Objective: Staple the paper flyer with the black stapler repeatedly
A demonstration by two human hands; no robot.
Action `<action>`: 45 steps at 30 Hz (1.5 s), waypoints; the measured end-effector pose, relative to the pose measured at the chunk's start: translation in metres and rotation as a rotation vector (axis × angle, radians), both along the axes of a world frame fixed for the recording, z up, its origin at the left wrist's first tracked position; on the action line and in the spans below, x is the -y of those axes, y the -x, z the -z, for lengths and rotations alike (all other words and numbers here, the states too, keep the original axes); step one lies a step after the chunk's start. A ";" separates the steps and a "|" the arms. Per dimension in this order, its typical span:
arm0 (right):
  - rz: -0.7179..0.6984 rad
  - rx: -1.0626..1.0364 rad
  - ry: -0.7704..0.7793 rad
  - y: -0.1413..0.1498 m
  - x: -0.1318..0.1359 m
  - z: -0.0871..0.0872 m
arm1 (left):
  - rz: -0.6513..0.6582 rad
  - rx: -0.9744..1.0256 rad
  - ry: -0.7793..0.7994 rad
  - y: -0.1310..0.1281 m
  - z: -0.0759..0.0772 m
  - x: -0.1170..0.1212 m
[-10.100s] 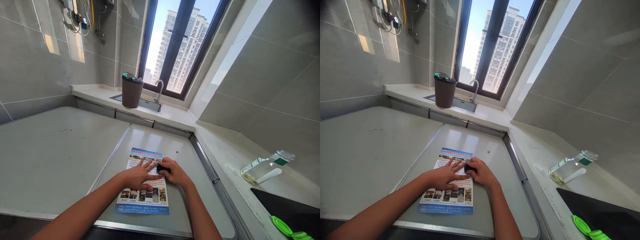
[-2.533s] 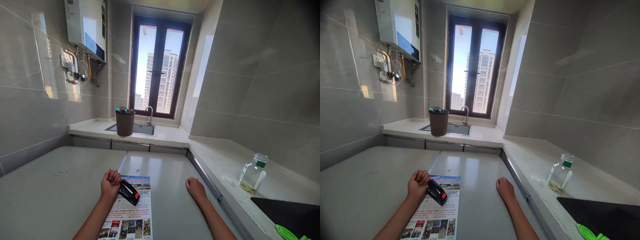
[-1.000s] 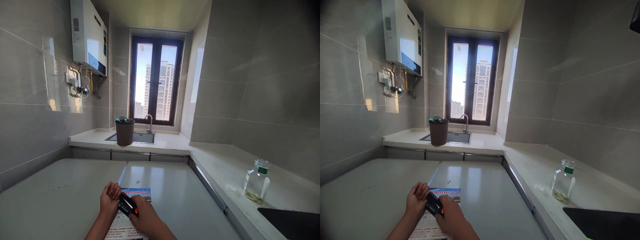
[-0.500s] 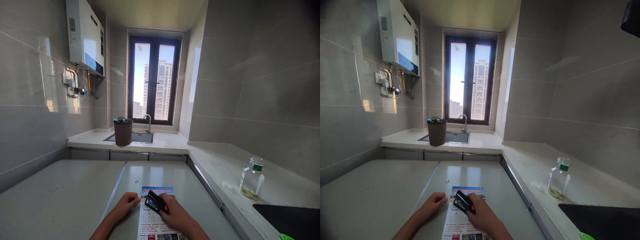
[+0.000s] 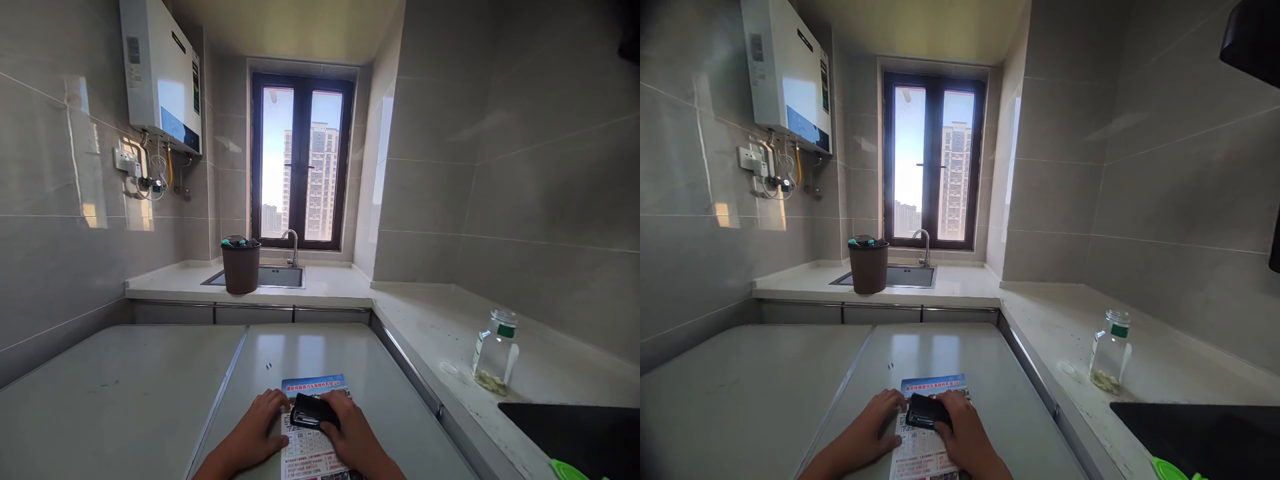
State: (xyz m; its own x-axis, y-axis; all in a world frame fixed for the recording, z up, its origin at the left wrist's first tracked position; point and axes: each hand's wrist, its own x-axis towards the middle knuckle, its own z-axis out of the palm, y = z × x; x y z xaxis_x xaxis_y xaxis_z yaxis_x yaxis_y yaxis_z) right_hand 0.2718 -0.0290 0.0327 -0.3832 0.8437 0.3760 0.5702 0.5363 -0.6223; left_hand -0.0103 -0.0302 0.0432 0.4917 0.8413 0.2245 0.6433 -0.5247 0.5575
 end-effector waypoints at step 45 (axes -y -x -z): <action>0.012 -0.044 0.025 0.001 -0.004 -0.003 | -0.038 0.229 0.071 -0.011 0.008 -0.010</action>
